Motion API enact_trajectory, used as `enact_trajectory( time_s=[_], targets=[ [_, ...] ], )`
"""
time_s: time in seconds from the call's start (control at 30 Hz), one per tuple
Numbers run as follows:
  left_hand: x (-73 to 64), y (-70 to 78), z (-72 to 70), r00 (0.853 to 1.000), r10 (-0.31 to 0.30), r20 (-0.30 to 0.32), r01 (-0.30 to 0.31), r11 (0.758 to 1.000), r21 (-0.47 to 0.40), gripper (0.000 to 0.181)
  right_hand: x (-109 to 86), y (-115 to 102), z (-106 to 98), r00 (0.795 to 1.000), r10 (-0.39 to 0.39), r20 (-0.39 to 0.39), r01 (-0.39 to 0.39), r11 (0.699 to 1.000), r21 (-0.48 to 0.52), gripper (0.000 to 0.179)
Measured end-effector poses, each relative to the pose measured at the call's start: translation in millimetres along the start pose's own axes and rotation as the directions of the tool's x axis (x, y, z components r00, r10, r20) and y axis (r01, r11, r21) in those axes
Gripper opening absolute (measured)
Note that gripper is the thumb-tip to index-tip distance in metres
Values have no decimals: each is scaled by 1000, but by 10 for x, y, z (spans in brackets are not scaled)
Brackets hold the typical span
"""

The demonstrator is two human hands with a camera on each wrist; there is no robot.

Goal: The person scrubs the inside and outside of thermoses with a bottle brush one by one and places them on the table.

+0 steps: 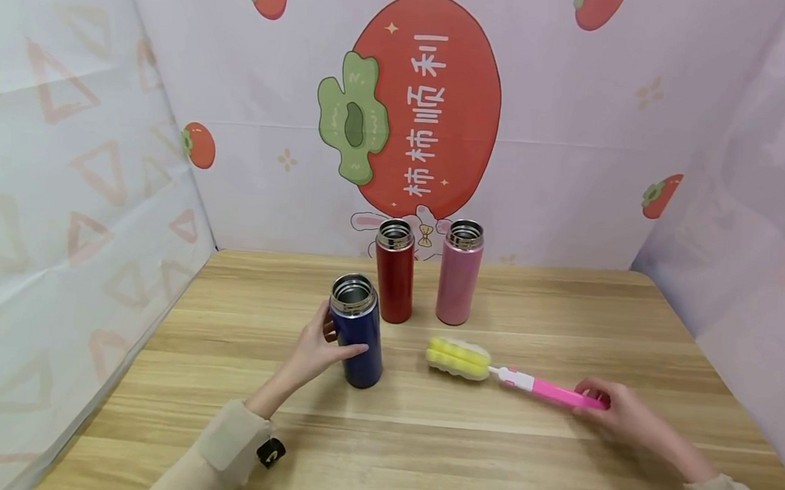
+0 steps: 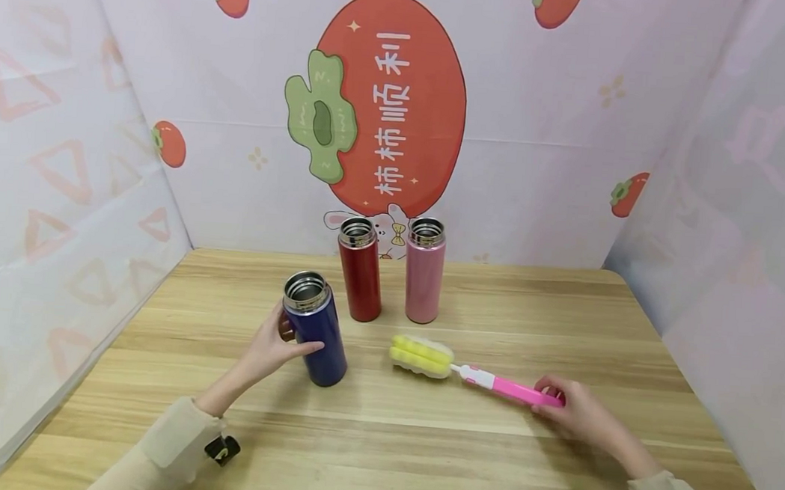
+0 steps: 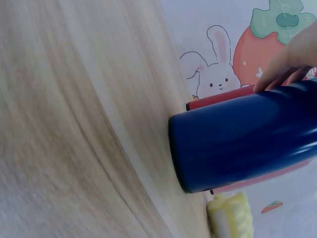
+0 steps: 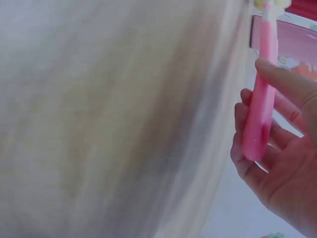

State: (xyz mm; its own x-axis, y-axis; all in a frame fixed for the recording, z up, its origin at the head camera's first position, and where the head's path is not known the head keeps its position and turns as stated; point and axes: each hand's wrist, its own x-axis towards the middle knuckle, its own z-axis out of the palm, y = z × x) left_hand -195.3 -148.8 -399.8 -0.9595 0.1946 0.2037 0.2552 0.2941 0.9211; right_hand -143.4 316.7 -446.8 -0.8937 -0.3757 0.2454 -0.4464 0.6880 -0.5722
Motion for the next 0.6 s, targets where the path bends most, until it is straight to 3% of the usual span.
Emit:
enact_trajectory(
  time_s=[0.13,0.23,0.37,0.47,0.6],
  targets=[
    [-28,20,52,1000,6,-6,-6,1000,7,80,31,-67,-91,997,15,-77,-8,997,83,18],
    [-48,33,107,1000,10,-4,-10,1000,9,81,49,-141,-182,988,134,-75,-122,981,153,23],
    [-83,86,183,1000,13,1,-13,1000,-4,80,77,-182,-281,956,290,-38,-272,930,246,34],
    [-123,188,227,1000,12,11,-12,999,-30,77,106,-121,-310,937,345,-51,-313,898,310,39],
    [-179,346,282,999,5,33,-4,999,-44,76,139,63,-291,905,419,-76,-347,828,440,37]
  ],
)
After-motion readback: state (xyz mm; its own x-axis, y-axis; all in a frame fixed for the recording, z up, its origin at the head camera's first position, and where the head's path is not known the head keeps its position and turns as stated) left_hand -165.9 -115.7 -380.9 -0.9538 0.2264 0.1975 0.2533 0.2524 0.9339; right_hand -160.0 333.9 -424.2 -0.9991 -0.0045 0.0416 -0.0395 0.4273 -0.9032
